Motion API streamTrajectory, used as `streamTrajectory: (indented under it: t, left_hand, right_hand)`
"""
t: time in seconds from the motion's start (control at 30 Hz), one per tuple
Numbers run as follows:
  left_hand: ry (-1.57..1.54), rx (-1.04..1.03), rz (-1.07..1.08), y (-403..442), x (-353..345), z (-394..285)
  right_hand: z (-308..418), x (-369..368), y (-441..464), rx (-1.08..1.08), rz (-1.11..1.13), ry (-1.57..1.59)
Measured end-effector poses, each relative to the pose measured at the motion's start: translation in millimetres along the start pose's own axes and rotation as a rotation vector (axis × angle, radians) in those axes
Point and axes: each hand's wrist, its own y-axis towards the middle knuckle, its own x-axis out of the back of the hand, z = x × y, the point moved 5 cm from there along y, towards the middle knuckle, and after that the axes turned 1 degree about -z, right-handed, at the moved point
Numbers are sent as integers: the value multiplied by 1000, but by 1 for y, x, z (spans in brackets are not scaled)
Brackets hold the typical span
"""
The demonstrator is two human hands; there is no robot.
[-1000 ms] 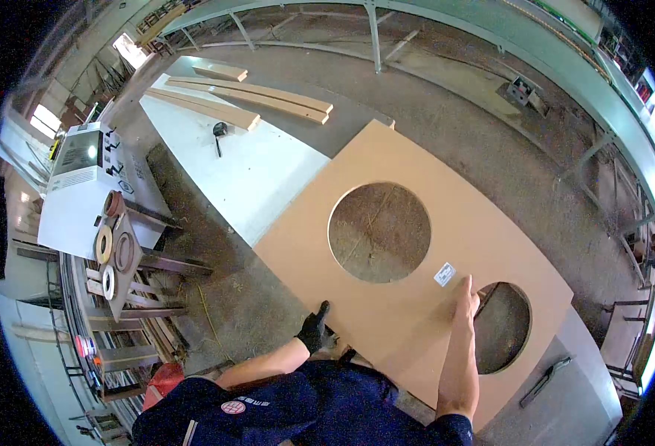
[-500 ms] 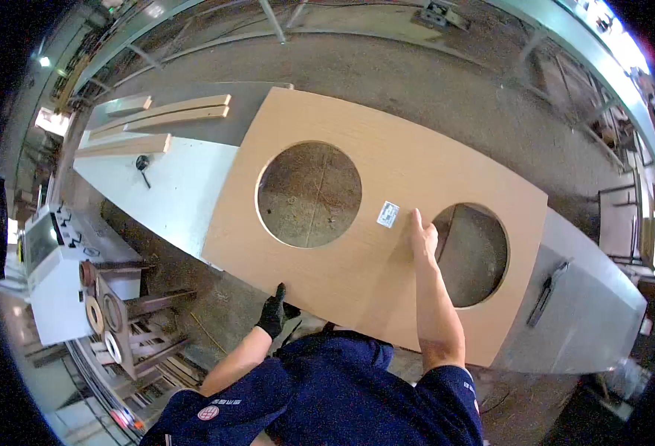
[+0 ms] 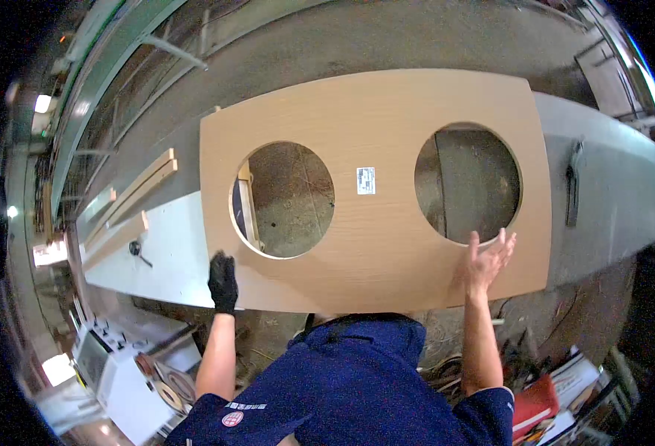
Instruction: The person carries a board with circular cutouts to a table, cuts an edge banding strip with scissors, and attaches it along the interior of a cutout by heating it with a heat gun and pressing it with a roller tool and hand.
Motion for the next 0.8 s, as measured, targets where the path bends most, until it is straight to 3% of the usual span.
streamTrajectory:
  t: [0.13,0.17,0.27,0.8]
  left_hand:
    - [118,-46,-67,115,-19,32]
    - [172,-144,-100,138,-27,43]
    - [175,-166,-77,172,-49,54]
    - [323,-78,-20,173,-59,59]
  right_hand:
    - [-20,-9,-21,-172,40,-82]
    - [-18,-13,-22,-189,15,-123]
    - [-14,-24,-25,-213,-38,-179]
    - [-10,-24,-21,-241,-38,-216]
